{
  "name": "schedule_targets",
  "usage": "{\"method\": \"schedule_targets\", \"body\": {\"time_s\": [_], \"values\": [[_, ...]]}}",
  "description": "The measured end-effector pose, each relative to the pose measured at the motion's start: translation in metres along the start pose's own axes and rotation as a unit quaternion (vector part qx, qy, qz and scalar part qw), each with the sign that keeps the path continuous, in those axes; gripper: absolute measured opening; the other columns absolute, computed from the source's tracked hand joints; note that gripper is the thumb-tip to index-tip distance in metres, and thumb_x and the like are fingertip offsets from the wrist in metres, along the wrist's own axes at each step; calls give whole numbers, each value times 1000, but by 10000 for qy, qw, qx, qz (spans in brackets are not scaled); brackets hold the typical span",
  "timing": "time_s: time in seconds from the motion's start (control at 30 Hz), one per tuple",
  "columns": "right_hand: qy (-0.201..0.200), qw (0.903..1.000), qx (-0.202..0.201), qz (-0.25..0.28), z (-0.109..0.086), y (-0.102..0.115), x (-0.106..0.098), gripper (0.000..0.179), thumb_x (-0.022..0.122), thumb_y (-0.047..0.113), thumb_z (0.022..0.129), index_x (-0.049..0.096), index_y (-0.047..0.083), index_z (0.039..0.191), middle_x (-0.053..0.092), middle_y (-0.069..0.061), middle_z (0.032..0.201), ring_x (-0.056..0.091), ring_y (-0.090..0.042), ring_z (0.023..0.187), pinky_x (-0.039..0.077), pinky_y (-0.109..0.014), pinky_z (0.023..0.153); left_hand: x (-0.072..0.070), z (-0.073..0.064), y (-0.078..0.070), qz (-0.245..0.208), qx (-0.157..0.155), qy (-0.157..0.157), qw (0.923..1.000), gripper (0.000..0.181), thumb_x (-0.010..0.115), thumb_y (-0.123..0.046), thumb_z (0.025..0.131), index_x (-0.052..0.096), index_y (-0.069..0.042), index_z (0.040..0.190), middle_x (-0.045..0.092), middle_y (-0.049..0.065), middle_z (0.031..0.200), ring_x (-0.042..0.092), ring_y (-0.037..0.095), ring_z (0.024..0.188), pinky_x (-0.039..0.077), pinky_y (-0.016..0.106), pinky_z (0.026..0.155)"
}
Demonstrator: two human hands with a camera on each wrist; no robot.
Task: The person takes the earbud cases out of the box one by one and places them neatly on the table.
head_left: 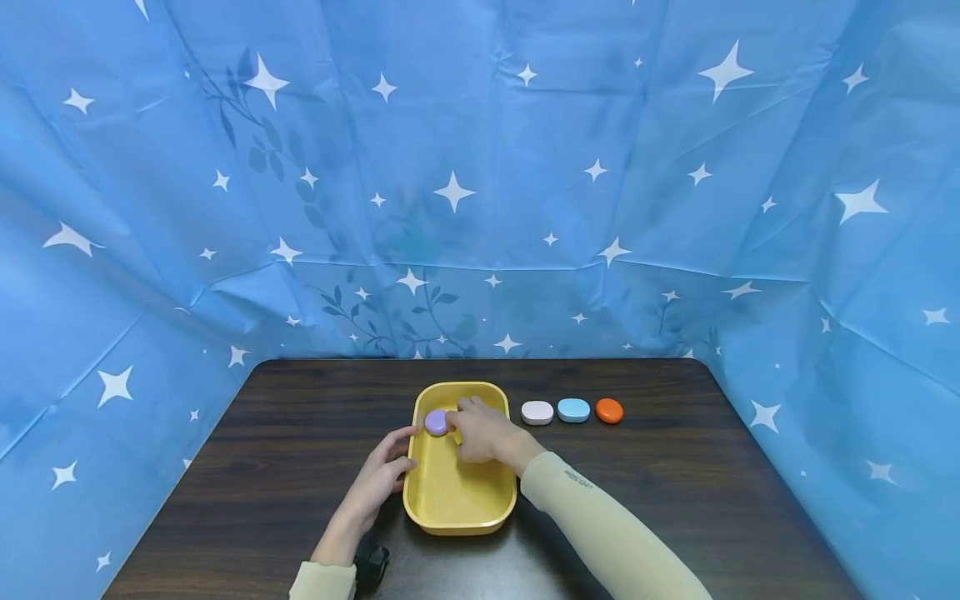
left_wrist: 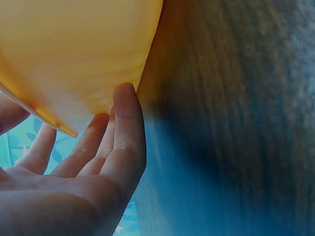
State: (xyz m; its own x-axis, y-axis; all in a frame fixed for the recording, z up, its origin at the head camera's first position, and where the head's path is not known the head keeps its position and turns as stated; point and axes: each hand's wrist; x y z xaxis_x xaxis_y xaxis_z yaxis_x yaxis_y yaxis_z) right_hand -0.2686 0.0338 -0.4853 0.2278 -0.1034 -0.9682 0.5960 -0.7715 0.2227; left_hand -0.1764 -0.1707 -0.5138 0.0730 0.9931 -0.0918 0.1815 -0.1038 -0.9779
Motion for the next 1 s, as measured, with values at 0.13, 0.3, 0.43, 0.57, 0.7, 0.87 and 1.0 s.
{"method": "schedule_targets", "body": {"time_s": [0.13, 0.3, 0.43, 0.57, 0.7, 0.87, 1.0], "values": [[-97, 9999, -80, 9, -4, 1, -2, 22, 75, 23, 86, 67, 20, 107, 46, 4, 101, 43, -16, 92, 44, -29, 72, 0, 0, 0, 2, -1, -1, 10000, 52, 55, -6, 98, 47, -10, 149, 49, 25, 145, 58, 36, 122, 55, 49, 89], [-173, 9998, -101, -53, -10, 3, -6, 23, 74, 24, 88, 68, 19, 110, 47, 4, 101, 43, -16, 93, 44, -29, 74, 0, 0, -1, 25, 19, 13, 10000, 53, 54, -7, 98, 46, -9, 149, 47, 27, 146, 57, 37, 122, 55, 49, 90], [-232, 9995, -159, -129, -15, 6, -9, 27, 75, 25, 89, 68, 19, 114, 48, 4, 103, 43, -16, 93, 45, -29, 76, 0, -1, -1, 53, 17, 12, 10000, 52, 54, -7, 98, 46, -8, 150, 47, 27, 146, 57, 37, 123, 55, 49, 90], [-309, 9991, -213, -190, -18, 8, -10, 29, 76, 25, 88, 69, 19, 116, 48, 4, 103, 43, -15, 92, 45, -29, 75, 0, -2, -1, 15, 1, 23, 10000, 52, 55, -7, 98, 46, -10, 149, 47, 26, 146, 57, 37, 123, 55, 50, 90], [-436, 9983, -316, -242, -22, 10, -13, 32, 76, 24, 87, 69, 18, 118, 49, 4, 102, 43, -15, 91, 44, -29, 74, 0, -1, 0, -20, -3, 32, 10000, 52, 54, -6, 98, 46, -10, 150, 48, 26, 146, 58, 37, 122, 55, 49, 90], [-656, 9966, -421, -259, -29, 12, -19, 33, 75, 23, 86, 69, 16, 118, 48, 4, 99, 43, -16, 91, 44, -29, 73, 0, -1, 0, 2, 1, -4, 10000, 51, 55, -7, 98, 48, -11, 148, 49, 25, 145, 58, 36, 122, 54, 50, 90], [-769, 9957, -451, -270, -34, 11, -22, 33, 74, 22, 85, 69, 15, 117, 48, 4, 99, 43, -17, 91, 44, -30, 73, 0, -1, -1, 53, 16, -6, 10000, 51, 55, -7, 98, 48, -11, 148, 49, 25, 145, 57, 37, 123, 54, 51, 92]]}}
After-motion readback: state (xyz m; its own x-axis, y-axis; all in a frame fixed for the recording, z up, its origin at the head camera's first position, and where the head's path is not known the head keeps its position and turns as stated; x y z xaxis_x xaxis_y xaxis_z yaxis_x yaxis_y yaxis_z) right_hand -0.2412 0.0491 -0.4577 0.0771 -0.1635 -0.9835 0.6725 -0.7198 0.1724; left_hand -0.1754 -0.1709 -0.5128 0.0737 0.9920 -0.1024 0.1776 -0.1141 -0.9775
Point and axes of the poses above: each hand's wrist, its own z-axis towards the middle knuckle, its own x-axis out of the palm, y = z × x
